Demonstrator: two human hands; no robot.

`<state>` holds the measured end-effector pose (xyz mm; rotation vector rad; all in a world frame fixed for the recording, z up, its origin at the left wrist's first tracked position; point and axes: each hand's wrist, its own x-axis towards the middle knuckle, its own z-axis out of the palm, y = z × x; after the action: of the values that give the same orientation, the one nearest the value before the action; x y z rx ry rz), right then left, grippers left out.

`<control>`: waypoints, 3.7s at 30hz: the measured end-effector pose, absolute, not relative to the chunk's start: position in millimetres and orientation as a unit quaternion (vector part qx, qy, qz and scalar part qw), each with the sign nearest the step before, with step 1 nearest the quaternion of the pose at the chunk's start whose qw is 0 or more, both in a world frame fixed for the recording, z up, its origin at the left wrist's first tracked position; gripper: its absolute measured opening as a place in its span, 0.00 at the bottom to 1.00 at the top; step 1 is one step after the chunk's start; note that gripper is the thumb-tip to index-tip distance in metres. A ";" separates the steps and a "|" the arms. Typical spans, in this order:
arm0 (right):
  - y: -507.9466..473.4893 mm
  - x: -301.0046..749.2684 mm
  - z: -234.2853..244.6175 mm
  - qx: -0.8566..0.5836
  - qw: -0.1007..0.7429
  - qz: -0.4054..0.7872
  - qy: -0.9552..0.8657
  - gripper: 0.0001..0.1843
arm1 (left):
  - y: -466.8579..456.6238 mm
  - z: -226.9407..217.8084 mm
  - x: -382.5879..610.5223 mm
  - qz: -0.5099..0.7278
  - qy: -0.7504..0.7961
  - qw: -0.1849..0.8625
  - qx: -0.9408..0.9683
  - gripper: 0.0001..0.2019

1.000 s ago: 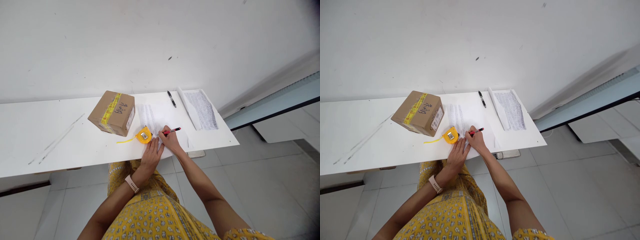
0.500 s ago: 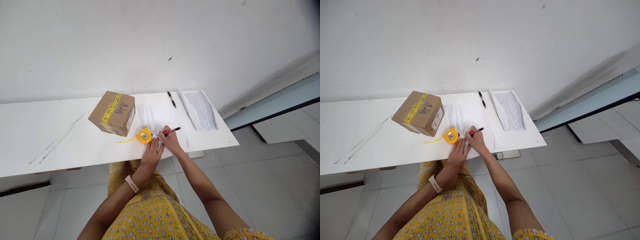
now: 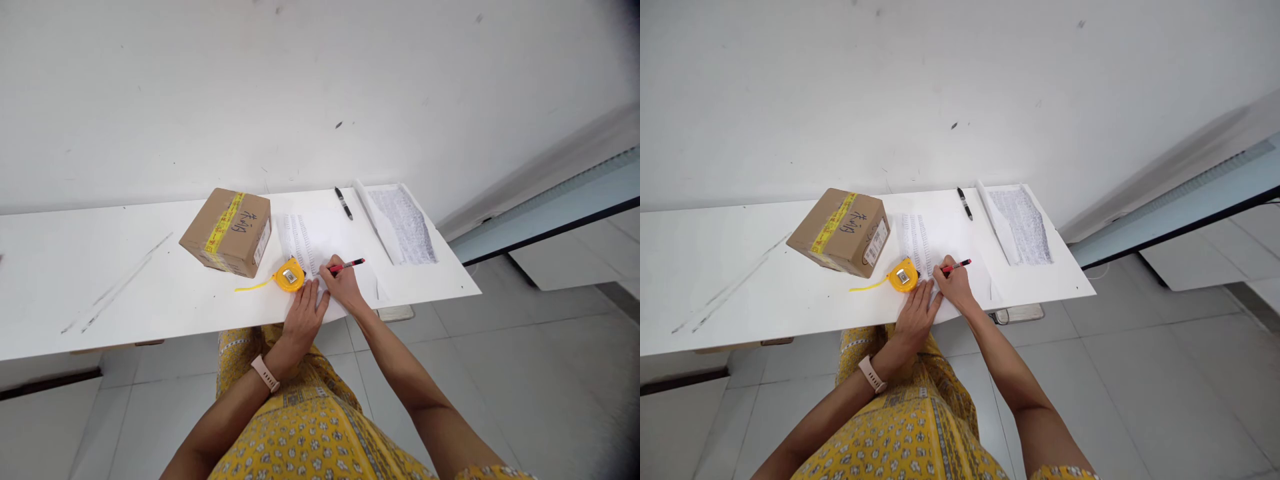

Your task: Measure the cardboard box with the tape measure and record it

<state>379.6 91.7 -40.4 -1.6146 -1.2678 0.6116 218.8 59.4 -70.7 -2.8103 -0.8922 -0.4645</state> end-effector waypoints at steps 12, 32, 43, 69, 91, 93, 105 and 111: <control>91.7 379.1 -39.5 -0.667 0.469 0.253 -0.521 0.13 | 59.3 -67.8 218.8 -0.147 -0.301 0.071 -0.939 0.25; 80.5 411.7 -41.6 -0.671 0.337 0.014 -0.661 0.16 | 61.8 -12.7 180.9 -0.278 -0.352 -0.093 -0.889 0.20; 79.2 360.9 0.6 -0.622 0.481 0.104 -0.609 0.19 | 106.5 -13.5 162.8 -0.354 -0.451 -0.283 -0.769 0.28; 201.9 271.0 108.0 -0.544 0.598 0.382 -0.447 0.19 | 105.8 100.7 0.2 -0.375 -0.331 -0.713 -0.492 0.35; 279.7 266.6 57.3 -0.520 0.527 0.418 -0.526 0.14 | 118.6 100.3 11.0 -0.398 -0.390 -0.730 -0.396 0.23; 280.9 267.6 56.1 -0.509 0.533 0.424 -0.526 0.15 | 115.5 100.8 11.4 -0.395 -0.391 -0.733 -0.392 0.23; 281.6 266.0 58.8 -0.526 0.536 0.417 -0.512 0.13 | 110.3 99.3 14.0 -0.408 -0.403 -0.726 -0.379 0.23; 281.5 266.0 58.7 -0.532 0.539 0.414 -0.505 0.13 | 112.2 97.3 15.4 -0.412 -0.417 -0.712 -0.387 0.21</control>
<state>266.0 281.5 58.7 -1.2652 -1.2008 0.9846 15.4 112.2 97.3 -2.6056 -2.8027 -2.7716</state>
